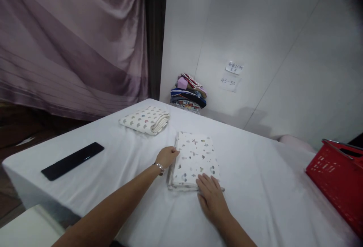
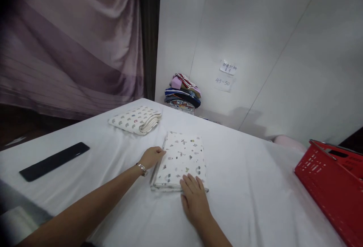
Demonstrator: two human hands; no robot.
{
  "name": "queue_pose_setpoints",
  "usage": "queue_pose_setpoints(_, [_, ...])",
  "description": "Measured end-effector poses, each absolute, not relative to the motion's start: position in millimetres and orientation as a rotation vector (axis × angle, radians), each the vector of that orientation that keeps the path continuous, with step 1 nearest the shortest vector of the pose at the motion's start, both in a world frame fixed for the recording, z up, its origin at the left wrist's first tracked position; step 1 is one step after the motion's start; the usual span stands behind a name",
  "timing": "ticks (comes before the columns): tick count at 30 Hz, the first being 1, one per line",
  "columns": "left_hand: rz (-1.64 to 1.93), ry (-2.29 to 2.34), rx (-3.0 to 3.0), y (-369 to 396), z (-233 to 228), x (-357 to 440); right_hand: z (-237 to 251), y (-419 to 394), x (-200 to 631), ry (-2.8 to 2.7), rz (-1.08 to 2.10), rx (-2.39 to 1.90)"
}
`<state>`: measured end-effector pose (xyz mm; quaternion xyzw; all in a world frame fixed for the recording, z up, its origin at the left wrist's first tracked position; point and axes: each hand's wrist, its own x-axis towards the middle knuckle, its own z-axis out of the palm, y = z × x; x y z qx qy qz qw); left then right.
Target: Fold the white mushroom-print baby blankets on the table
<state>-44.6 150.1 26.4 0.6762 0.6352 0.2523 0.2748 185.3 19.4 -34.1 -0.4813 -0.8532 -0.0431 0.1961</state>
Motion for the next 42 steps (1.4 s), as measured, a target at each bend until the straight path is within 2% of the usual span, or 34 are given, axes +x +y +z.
queue_pose_setpoints(5, [0.637, 1.824, 1.706, 178.0, 14.2, -34.1, -41.3, 18.7, 184.8, -2.351, -0.212, -1.321])
queue_pose_setpoints(14, [0.725, 1.806, 1.727, 174.5, -8.5, -31.6, -41.1, 16.1, 183.5, -2.289, -0.165, -1.327])
queue_pose_setpoints(21, [0.808, 1.803, 1.746, 167.8, -11.8, -32.1, -27.2, 17.0, 183.4, -2.204, 0.078, -1.402])
queue_pose_setpoints(25, [0.853, 1.804, 1.763, 165.9, -14.1, -31.4, -2.1, 47.0, 175.6, -2.076, 0.212, -1.481])
queue_pose_setpoints(30, [0.913, 1.768, 1.752, 163.9, -18.0, -32.3, 23.9, 123.0, 142.5, -2.144, 0.224, -1.543])
queue_pose_setpoints(35, [0.951, 1.725, 1.717, 161.4, -18.8, -34.2, 10.1, 180.3, 106.4, -2.203, 0.172, -1.772])
queue_pose_setpoints(42, [0.988, 1.719, 1.703, 159.3, -21.6, -34.3, -7.4, 188.1, 99.2, -2.269, 0.166, -1.841])
